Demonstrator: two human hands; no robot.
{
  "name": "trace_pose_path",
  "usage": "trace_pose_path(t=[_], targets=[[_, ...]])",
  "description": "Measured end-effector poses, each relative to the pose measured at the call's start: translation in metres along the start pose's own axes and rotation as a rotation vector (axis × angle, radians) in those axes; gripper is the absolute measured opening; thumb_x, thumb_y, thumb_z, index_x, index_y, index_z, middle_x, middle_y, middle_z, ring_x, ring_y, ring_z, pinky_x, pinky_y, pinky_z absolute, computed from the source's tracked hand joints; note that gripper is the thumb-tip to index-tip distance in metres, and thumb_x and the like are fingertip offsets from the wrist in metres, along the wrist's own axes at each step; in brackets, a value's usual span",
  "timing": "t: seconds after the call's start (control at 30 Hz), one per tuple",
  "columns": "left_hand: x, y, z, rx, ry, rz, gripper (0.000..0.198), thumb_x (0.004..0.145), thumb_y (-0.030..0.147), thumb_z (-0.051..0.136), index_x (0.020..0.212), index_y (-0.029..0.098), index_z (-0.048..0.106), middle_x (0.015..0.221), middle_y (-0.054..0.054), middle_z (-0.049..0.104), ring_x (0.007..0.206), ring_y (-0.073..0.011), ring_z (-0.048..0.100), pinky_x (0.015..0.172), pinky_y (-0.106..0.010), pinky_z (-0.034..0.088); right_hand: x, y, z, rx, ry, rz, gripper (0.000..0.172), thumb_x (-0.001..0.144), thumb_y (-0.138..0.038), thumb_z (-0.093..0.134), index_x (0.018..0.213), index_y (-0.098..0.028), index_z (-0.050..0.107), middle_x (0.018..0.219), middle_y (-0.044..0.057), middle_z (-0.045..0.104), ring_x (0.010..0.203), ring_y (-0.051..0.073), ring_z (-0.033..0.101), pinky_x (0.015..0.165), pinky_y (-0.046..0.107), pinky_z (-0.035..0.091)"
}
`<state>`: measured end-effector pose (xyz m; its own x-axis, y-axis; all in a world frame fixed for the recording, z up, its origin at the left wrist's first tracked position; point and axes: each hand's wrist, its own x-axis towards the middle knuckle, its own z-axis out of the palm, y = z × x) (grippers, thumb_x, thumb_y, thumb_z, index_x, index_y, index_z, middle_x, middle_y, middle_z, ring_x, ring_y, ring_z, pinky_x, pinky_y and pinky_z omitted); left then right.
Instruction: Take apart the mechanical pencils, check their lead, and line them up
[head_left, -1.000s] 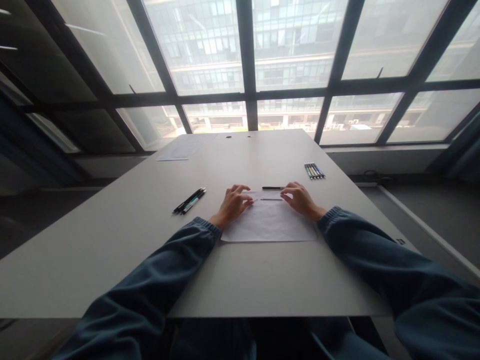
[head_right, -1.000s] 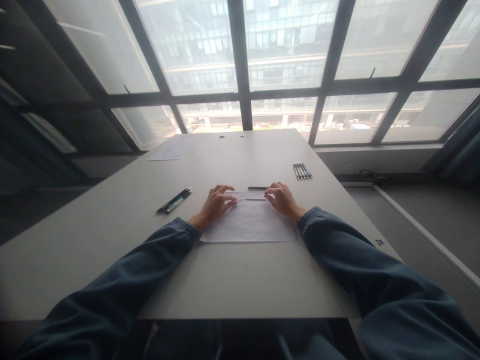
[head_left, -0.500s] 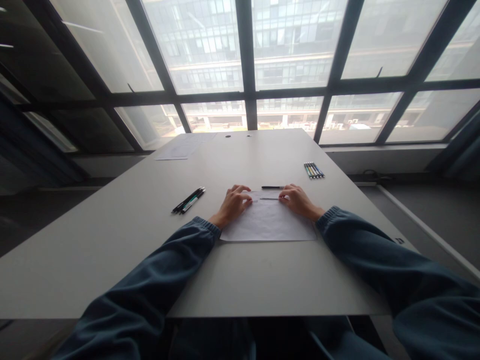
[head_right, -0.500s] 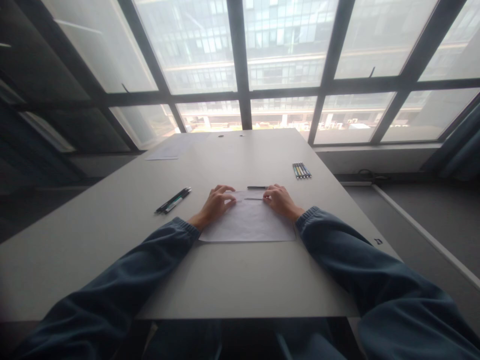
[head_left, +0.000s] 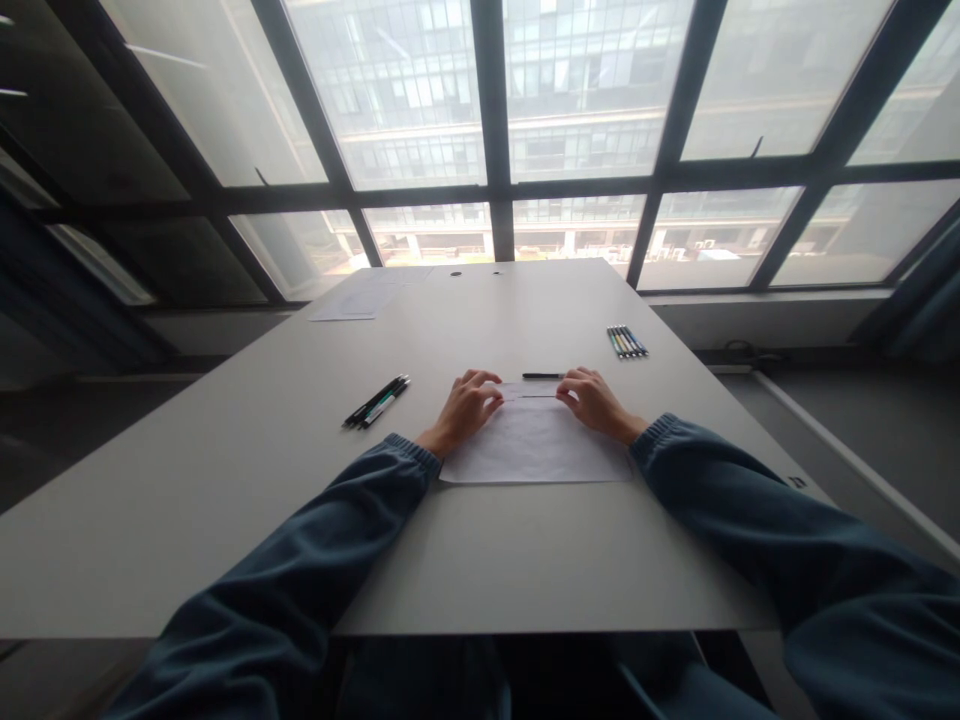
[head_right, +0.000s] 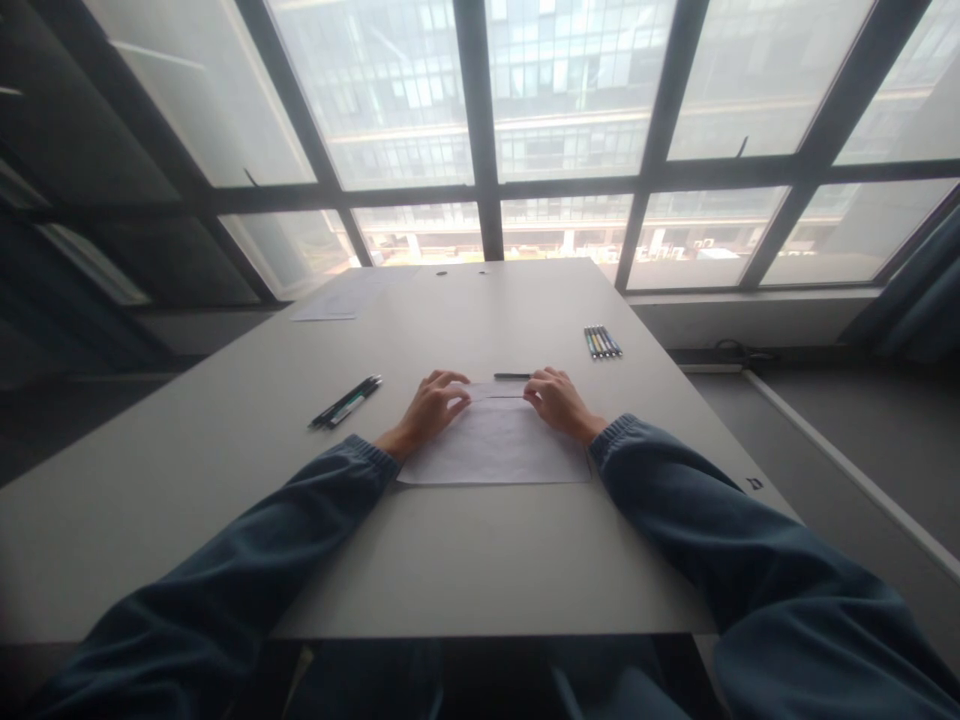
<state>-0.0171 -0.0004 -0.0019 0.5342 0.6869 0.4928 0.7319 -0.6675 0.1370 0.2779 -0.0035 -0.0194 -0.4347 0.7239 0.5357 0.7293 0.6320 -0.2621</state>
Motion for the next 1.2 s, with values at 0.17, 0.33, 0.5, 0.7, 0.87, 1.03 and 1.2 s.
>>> trace_pose_path(t=[0.17, 0.33, 0.5, 0.7, 0.87, 1.03, 1.2], targets=[[0.000, 0.001, -0.001, -0.013, 0.035, 0.004, 0.013, 0.094, 0.026, 0.063, 0.091, 0.022, 0.075, 0.121, -0.007, 0.069, 0.116, -0.0262, 0.056, 0.100, -0.045, 0.049, 0.000, -0.002, -0.002, 0.007, 0.020, -0.028, 0.013, 0.094, -0.017, 0.064, 0.083, -0.019, 0.072, 0.091, 0.008, 0.071, 0.093, 0.023, 0.059, 0.087, 0.037, 0.040], [0.001, 0.003, -0.002, -0.014, 0.041, 0.010, 0.014, 0.095, 0.028, 0.062, 0.091, 0.023, 0.075, 0.120, -0.006, 0.069, 0.114, -0.0257, 0.057, 0.101, -0.045, 0.048, 0.000, -0.002, -0.003, 0.014, 0.018, -0.038, 0.013, 0.094, -0.018, 0.063, 0.084, -0.020, 0.071, 0.091, 0.008, 0.071, 0.093, 0.023, 0.059, 0.087, 0.036, 0.041], [0.001, 0.005, -0.004, -0.016, 0.046, 0.025, 0.014, 0.095, 0.028, 0.063, 0.091, 0.023, 0.075, 0.120, -0.006, 0.069, 0.114, -0.0253, 0.056, 0.099, -0.043, 0.048, 0.000, -0.003, -0.003, 0.014, 0.017, -0.048, 0.013, 0.094, -0.017, 0.062, 0.085, -0.020, 0.071, 0.091, 0.008, 0.071, 0.093, 0.023, 0.059, 0.088, 0.037, 0.042], [0.001, 0.006, -0.004, -0.046, 0.036, 0.033, 0.014, 0.095, 0.028, 0.063, 0.089, 0.023, 0.074, 0.120, -0.006, 0.068, 0.115, -0.0248, 0.056, 0.100, -0.043, 0.048, -0.001, -0.005, -0.004, 0.026, 0.012, -0.075, 0.013, 0.095, -0.017, 0.061, 0.086, -0.020, 0.071, 0.092, 0.008, 0.070, 0.093, 0.023, 0.059, 0.088, 0.037, 0.044], [0.001, 0.008, -0.006, -0.067, 0.039, 0.065, 0.016, 0.096, 0.029, 0.061, 0.088, 0.024, 0.074, 0.120, -0.005, 0.069, 0.116, -0.0238, 0.056, 0.102, -0.043, 0.047, -0.001, -0.009, -0.004, 0.056, 0.011, -0.098, 0.014, 0.096, -0.018, 0.059, 0.088, -0.020, 0.070, 0.093, 0.008, 0.069, 0.091, 0.022, 0.059, 0.086, 0.036, 0.046], [0.001, 0.013, -0.008, -0.081, 0.033, 0.075, 0.015, 0.094, 0.028, 0.062, 0.087, 0.024, 0.074, 0.120, -0.005, 0.069, 0.116, -0.0233, 0.056, 0.103, -0.042, 0.047, 0.000, -0.014, -0.005, 0.102, 0.006, -0.107, 0.016, 0.097, -0.019, 0.057, 0.088, -0.020, 0.070, 0.090, 0.008, 0.070, 0.086, 0.021, 0.060, 0.082, 0.034, 0.047], [0.001, 0.016, -0.010, -0.088, 0.063, 0.125, 0.013, 0.092, 0.026, 0.064, 0.083, 0.025, 0.073, 0.118, -0.003, 0.070, 0.114, -0.0221, 0.057, 0.103, -0.041, 0.046, 0.001, -0.019, -0.007, 0.133, -0.022, -0.131, 0.016, 0.098, -0.020, 0.057, 0.088, -0.020, 0.070, 0.090, 0.008, 0.070, 0.085, 0.021, 0.061, 0.081, 0.033, 0.047]])
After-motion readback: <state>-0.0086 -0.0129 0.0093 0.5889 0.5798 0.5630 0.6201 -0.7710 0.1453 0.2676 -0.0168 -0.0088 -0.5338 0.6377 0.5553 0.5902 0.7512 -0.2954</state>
